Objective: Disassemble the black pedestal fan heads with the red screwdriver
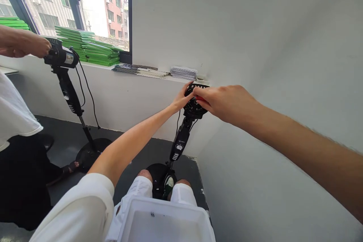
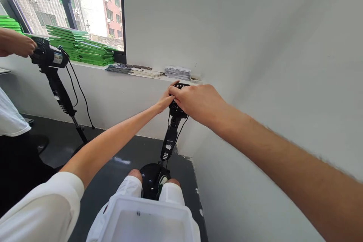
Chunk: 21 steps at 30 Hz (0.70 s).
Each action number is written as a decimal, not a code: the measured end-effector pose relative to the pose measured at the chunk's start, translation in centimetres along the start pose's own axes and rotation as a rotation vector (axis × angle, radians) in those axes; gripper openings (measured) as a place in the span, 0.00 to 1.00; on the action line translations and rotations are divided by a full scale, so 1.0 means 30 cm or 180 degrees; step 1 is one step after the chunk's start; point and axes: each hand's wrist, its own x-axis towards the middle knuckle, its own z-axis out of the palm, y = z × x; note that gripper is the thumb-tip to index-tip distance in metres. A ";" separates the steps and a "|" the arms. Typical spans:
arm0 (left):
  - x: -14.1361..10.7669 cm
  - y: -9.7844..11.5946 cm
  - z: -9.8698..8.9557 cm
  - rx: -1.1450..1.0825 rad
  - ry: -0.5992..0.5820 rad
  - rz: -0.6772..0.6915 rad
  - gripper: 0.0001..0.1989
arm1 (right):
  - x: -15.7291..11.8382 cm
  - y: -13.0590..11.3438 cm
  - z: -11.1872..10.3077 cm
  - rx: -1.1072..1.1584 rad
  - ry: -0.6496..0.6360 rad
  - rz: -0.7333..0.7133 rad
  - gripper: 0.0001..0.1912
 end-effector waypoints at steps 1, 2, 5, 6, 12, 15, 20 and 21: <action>0.006 0.008 0.015 0.0060 -0.0012 -0.0003 0.28 | -0.002 0.002 0.001 -0.0069 -0.0021 0.0010 0.14; 0.008 0.015 0.028 0.0129 0.0012 -0.0012 0.28 | -0.004 0.004 0.001 -0.0187 -0.0068 0.0056 0.15; -0.009 0.037 0.045 0.0355 0.0198 -0.0104 0.22 | -0.010 0.004 -0.002 -0.0627 -0.0190 0.0320 0.23; -0.017 0.045 0.045 0.0462 0.0272 -0.0136 0.21 | -0.012 0.004 -0.004 -0.0734 -0.0183 0.0385 0.26; -0.039 0.085 0.047 0.0888 0.0426 -0.0339 0.20 | -0.019 0.001 -0.011 -0.0434 -0.0291 0.0114 0.21; -0.033 0.089 0.049 0.0678 0.0433 -0.0335 0.19 | -0.026 0.002 -0.010 -0.0605 -0.0147 0.0225 0.24; -0.009 0.084 0.032 -0.0004 0.0134 -0.0242 0.16 | -0.031 0.016 0.002 -0.0280 0.0041 0.0337 0.24; -0.010 0.081 0.031 -0.0100 0.0103 -0.0276 0.15 | -0.030 0.019 0.004 -0.0124 0.0039 0.0281 0.24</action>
